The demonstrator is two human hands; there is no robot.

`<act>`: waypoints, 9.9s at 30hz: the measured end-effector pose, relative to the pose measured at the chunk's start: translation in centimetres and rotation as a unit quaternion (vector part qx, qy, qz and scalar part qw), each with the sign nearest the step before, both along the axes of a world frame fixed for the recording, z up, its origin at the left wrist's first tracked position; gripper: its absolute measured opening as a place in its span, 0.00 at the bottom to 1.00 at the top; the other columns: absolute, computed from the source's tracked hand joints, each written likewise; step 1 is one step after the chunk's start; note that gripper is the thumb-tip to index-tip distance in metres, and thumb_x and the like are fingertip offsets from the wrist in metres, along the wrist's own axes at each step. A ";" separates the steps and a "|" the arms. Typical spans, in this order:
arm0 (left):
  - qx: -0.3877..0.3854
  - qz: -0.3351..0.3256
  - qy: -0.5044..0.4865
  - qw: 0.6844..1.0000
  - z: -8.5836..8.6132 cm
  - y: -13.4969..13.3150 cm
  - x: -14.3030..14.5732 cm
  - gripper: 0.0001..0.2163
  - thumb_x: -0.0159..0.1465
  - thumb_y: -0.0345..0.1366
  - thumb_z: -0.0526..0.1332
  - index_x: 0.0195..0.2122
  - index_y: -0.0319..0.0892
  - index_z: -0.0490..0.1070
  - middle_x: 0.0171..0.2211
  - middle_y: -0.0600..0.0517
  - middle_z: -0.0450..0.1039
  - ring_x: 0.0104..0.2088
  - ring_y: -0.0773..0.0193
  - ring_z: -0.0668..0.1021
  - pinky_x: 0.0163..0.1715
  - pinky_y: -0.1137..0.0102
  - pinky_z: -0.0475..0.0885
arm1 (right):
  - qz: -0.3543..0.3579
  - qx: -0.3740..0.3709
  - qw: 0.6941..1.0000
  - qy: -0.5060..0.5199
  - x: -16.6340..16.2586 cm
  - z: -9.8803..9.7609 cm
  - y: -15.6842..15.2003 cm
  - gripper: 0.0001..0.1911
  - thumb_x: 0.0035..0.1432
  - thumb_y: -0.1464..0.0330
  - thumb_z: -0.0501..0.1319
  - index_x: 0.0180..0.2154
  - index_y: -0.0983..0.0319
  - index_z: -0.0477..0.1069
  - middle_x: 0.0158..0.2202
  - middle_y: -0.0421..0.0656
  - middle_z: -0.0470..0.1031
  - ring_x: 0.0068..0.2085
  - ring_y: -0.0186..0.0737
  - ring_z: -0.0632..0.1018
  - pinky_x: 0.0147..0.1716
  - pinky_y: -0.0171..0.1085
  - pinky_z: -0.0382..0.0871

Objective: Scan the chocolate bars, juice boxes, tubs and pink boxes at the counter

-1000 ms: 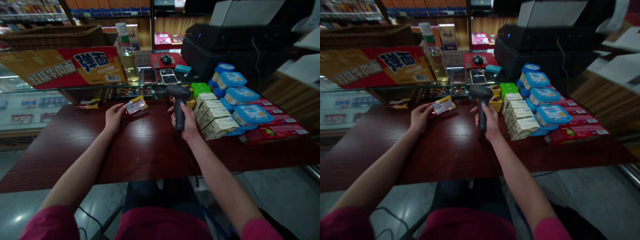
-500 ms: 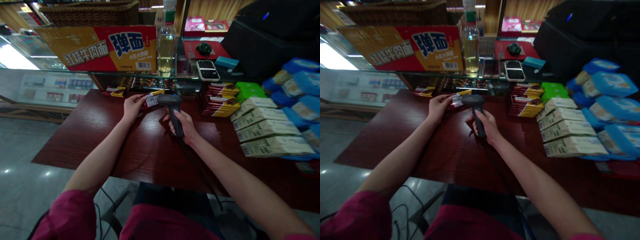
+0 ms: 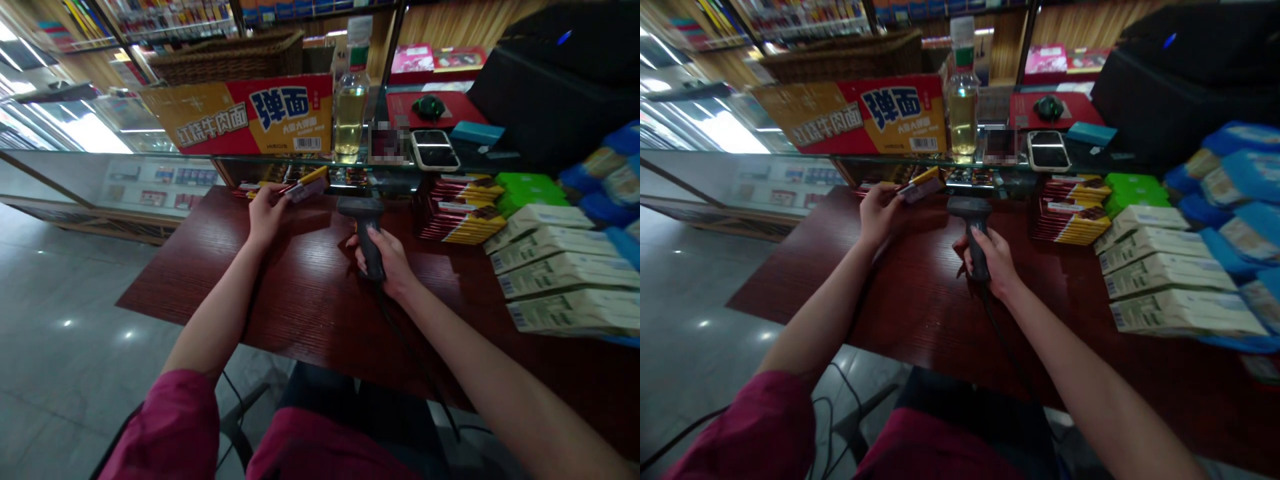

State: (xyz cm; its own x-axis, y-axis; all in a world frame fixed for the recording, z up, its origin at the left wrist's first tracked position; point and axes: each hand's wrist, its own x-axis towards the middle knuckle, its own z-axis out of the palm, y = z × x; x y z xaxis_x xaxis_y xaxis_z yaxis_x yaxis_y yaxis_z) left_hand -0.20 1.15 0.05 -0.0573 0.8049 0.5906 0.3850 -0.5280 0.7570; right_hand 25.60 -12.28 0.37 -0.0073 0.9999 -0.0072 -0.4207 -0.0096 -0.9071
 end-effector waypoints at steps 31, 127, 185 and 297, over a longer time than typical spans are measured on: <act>-0.055 0.122 0.378 0.916 -1.0 1.4 -9.9 0.26 0.68 0.30 0.56 0.67 0.54 0.72 0.67 0.45 0.73 0.70 0.48 0.72 0.73 0.40 0.50 | -0.013 -0.036 0.999 -0.029 0.1 0.6 -0.4 0.22 0.56 0.51 0.72 0.43 0.61 0.77 0.35 0.44 0.81 0.21 0.32 0.70 0.15 0.33 0.63; -0.018 0.189 0.221 0.956 -1.2 5.2 -13.7 0.16 0.65 0.29 0.62 0.51 0.46 0.84 0.63 0.44 0.75 0.65 0.47 0.75 0.68 0.53 0.69 | 0.015 0.009 0.999 -0.029 -1.7 0.7 -1.5 0.23 0.61 0.48 0.69 0.35 0.61 0.75 0.28 0.41 0.76 0.18 0.30 0.68 0.13 0.31 0.63; -0.165 -0.045 -0.091 0.981 -1.4 -0.5 4.7 0.16 0.63 0.47 0.71 0.44 0.41 0.86 0.39 0.47 0.86 0.34 0.58 0.85 0.27 0.70 0.80 | 0.035 0.047 0.998 0.002 -0.3 0.5 0.5 0.23 0.54 0.50 0.73 0.36 0.60 0.71 0.29 0.39 0.80 0.17 0.29 0.70 0.11 0.29 0.64; -0.161 -0.085 -0.225 0.957 -3.4 3.5 8.2 0.12 0.66 0.34 0.69 0.49 0.41 0.84 0.48 0.46 0.85 0.47 0.53 0.86 0.47 0.60 0.83 | -0.016 0.069 0.997 -0.007 0.4 -0.6 2.6 0.21 0.56 0.51 0.73 0.41 0.59 0.74 0.30 0.38 0.77 0.17 0.28 0.69 0.12 0.31 0.61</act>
State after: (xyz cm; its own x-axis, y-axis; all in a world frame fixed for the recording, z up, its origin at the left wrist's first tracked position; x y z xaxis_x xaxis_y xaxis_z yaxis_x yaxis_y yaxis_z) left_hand 8.00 4.60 -3.37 -0.0991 0.9614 0.2566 -0.0888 -0.2654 0.9600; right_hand 26.01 -9.70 -0.22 0.0245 0.9911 0.1312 -0.4064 0.1298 -0.9044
